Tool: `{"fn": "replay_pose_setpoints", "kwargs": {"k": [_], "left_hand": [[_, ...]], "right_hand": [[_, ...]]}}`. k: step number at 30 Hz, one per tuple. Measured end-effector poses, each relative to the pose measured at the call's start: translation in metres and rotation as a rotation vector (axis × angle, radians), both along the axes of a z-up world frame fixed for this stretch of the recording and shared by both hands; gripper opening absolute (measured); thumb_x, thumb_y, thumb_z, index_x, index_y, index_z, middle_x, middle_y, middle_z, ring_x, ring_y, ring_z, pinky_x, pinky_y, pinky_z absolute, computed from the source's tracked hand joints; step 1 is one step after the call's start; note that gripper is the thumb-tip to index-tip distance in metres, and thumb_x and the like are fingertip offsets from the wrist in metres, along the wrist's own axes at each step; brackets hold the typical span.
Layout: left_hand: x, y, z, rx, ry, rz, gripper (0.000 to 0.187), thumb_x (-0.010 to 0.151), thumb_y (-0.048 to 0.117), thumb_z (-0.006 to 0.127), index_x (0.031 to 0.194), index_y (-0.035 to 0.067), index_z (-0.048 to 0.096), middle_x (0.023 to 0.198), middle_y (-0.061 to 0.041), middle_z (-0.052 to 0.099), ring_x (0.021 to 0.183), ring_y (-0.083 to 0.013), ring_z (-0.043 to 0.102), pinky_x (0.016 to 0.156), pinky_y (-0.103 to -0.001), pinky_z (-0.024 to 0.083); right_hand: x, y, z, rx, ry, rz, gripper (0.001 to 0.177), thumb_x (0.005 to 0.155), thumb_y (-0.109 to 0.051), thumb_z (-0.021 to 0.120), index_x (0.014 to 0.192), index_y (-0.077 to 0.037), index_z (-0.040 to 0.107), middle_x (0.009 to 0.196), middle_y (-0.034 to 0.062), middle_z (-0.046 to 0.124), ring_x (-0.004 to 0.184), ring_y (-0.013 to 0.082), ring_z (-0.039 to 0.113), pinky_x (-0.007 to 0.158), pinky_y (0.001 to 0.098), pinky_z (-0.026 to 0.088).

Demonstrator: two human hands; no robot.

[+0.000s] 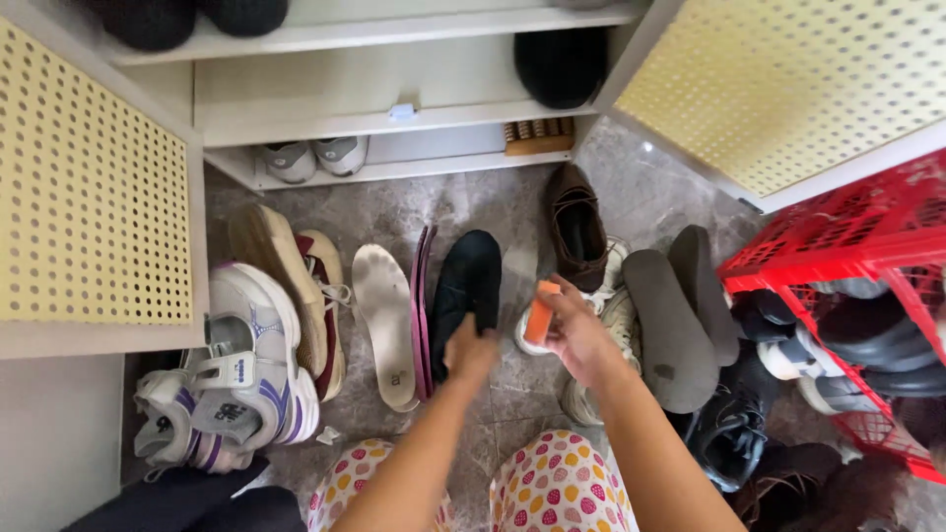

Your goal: The person kneels in front of a shoe cabinet and uses an orange sponge to wipe the exterior of several shoes, including sneakers, boots, and flats. After cleaning, the person places the shoes back onto the cabinet shelves.

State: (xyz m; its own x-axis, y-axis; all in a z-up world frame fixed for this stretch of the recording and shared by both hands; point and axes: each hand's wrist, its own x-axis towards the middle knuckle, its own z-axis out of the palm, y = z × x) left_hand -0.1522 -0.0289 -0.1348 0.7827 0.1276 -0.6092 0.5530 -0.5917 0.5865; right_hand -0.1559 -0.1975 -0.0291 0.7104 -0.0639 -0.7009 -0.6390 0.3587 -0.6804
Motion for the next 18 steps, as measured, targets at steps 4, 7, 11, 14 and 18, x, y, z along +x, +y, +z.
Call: {"fn": "replay_pose_setpoints", "kwargs": {"k": [4, 7, 11, 14, 18], "left_hand": [[-0.009, 0.036, 0.049, -0.299, -0.178, 0.066, 0.050, 0.090, 0.028, 0.057, 0.130, 0.000, 0.060, 0.129, -0.023, 0.065, 0.120, -0.0367, 0.059, 0.104, -0.040, 0.043], [-0.021, 0.047, 0.106, -0.424, -0.164, 0.042, 0.049, 0.087, 0.026, 0.052, 0.129, 0.002, 0.062, 0.123, -0.018, 0.069, 0.115, -0.0308, 0.063, 0.102, -0.038, 0.044], [-0.018, 0.045, 0.145, -0.763, -0.455, 0.085, 0.042, 0.093, 0.025, 0.048, 0.119, -0.005, 0.065, 0.114, -0.019, 0.069, 0.110, -0.0300, 0.062, 0.101, -0.037, 0.045], [-0.015, 0.053, 0.149, -0.769, -0.407, 0.199, 0.041, 0.091, 0.023, 0.050, 0.122, 0.000, 0.064, 0.122, -0.010, 0.068, 0.116, -0.0218, 0.060, 0.102, -0.033, 0.042], [-0.030, 0.065, 0.144, -0.784, -0.372, 0.199, 0.036, 0.095, 0.025, 0.048, 0.108, -0.003, 0.066, 0.109, -0.014, 0.067, 0.105, -0.0249, 0.061, 0.094, -0.036, 0.045]], "right_hand": [[0.023, -0.001, 0.013, -0.538, -0.430, 0.155, 0.062, 0.095, -0.036, 0.062, 0.149, -0.012, 0.044, 0.135, 0.0158, 0.058, 0.121, 0.0285, 0.058, 0.101, 0.0432, 0.047], [0.054, 0.004, 0.034, -1.090, -0.790, 0.266, 0.053, 0.101, -0.035, 0.063, 0.146, -0.009, 0.052, 0.141, 0.0237, 0.054, 0.126, 0.0404, 0.054, 0.105, 0.0470, 0.043], [0.035, 0.050, 0.067, -1.573, -0.995, 0.362, 0.038, 0.097, -0.025, 0.066, 0.132, -0.010, 0.066, 0.133, 0.0250, 0.058, 0.118, 0.0474, 0.054, 0.102, 0.0530, 0.043], [-0.031, 0.069, 0.098, -1.488, -1.123, 0.301, 0.043, 0.092, -0.013, 0.066, 0.134, -0.004, 0.064, 0.134, 0.0245, 0.060, 0.116, 0.0462, 0.055, 0.099, 0.0538, 0.045], [-0.082, 0.059, 0.105, -1.370, -1.348, 0.498, 0.042, 0.081, -0.009, 0.068, 0.123, -0.008, 0.066, 0.128, 0.0187, 0.062, 0.119, 0.0418, 0.058, 0.102, 0.0530, 0.046]]}}
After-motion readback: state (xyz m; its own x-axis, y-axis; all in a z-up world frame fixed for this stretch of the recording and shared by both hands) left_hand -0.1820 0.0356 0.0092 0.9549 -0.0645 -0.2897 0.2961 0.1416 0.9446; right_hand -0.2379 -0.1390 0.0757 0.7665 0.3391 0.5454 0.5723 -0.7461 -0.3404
